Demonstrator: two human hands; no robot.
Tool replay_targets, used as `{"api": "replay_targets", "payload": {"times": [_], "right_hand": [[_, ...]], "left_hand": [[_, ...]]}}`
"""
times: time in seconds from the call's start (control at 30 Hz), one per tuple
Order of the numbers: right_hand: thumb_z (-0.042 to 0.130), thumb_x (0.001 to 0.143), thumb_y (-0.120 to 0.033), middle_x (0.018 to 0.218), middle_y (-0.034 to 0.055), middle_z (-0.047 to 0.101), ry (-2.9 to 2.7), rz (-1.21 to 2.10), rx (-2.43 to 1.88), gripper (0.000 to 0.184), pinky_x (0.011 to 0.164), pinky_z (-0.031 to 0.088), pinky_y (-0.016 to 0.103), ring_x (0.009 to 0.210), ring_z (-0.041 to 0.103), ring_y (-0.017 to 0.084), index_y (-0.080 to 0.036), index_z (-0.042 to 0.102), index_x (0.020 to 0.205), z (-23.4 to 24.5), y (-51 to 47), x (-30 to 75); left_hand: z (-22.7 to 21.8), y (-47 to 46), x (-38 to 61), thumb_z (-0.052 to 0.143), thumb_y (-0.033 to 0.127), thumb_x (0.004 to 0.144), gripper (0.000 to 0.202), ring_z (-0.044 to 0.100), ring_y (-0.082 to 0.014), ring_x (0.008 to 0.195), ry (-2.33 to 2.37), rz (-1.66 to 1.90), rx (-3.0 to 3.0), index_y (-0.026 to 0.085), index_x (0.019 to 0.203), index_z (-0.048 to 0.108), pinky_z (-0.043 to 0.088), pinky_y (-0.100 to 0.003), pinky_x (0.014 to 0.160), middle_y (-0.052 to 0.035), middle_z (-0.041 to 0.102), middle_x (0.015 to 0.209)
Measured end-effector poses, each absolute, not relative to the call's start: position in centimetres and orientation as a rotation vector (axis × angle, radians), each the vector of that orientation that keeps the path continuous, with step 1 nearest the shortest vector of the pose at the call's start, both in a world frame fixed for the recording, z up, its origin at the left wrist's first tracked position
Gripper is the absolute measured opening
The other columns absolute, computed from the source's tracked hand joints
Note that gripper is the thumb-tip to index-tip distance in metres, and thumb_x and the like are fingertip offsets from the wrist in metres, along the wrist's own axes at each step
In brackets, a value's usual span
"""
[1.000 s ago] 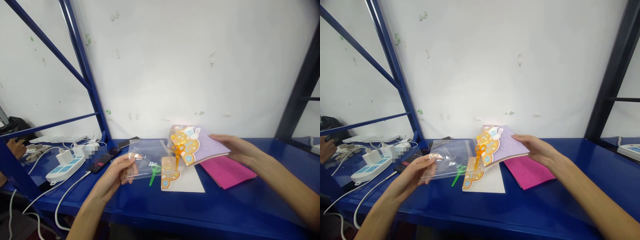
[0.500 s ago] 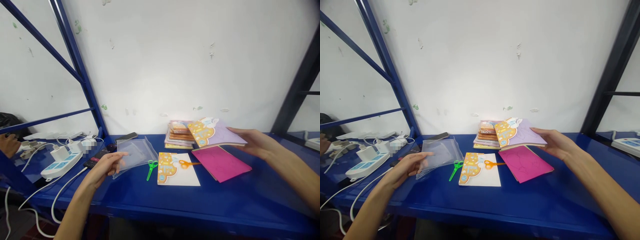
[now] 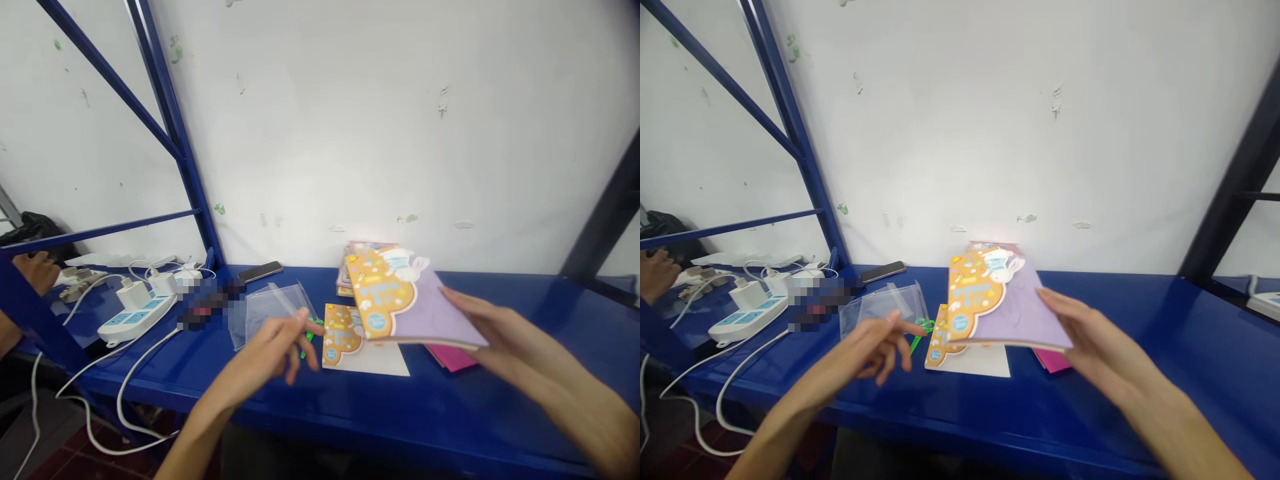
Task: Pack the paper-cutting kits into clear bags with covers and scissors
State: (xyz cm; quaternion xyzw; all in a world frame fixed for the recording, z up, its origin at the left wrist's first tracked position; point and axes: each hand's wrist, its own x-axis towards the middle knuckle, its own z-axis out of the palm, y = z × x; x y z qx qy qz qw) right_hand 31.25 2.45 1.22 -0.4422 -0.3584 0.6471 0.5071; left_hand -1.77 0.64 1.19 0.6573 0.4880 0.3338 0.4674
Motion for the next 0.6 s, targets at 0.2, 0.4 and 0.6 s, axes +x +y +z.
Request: {"api": "replay_targets", "payload": {"times": [0.2,0.4,0.6], "right_hand": [[0.078,0.083,-0.038,0.122,0.0102,0.075,-0.818,1.754,-0.988,0.041,0.097,0.058,0.039,0.115,0.069,0.03,-0.022,0.073,0.12,-2.0,-1.8,25.6],[0.08,0.082,-0.039,0.12,0.0083,0.076,-0.808,1.786,-1.02,0.045,0.099,0.057,0.038,0.113,0.071,0.027,-0.025,0.071,0.124,-3.0,-3.5,25.1],[0.083,0.078,-0.041,0.122,0.0097,0.075,-0.853,1.592,-1.097,0.064,0.093,0.061,0.04,0.11,0.072,0.031,-0.027,0.064,0.137,-3.0,-3.2,27.6]], "left_hand": [[0.7,-1.2,1.4,0.063,0.068,0.084,0.052,0.053,-0.0109,0.043,0.95,0.794,1.324,0.016,0.086,0.07,0.025,-0.021,0.039,-0.0027,0.067,0.061],[1.9,-2.6,1.4,0.07,0.067,0.077,0.048,0.049,-0.0124,0.041,0.99,0.811,1.33,0.019,0.071,0.068,0.037,-0.024,0.042,-0.0027,0.067,0.058],[2.3,-2.7,-0.3,0.074,0.063,0.076,0.044,0.053,-0.0154,0.043,1.174,1.063,1.208,0.019,0.082,0.07,0.035,-0.025,0.037,-0.0012,0.065,0.058]]}}
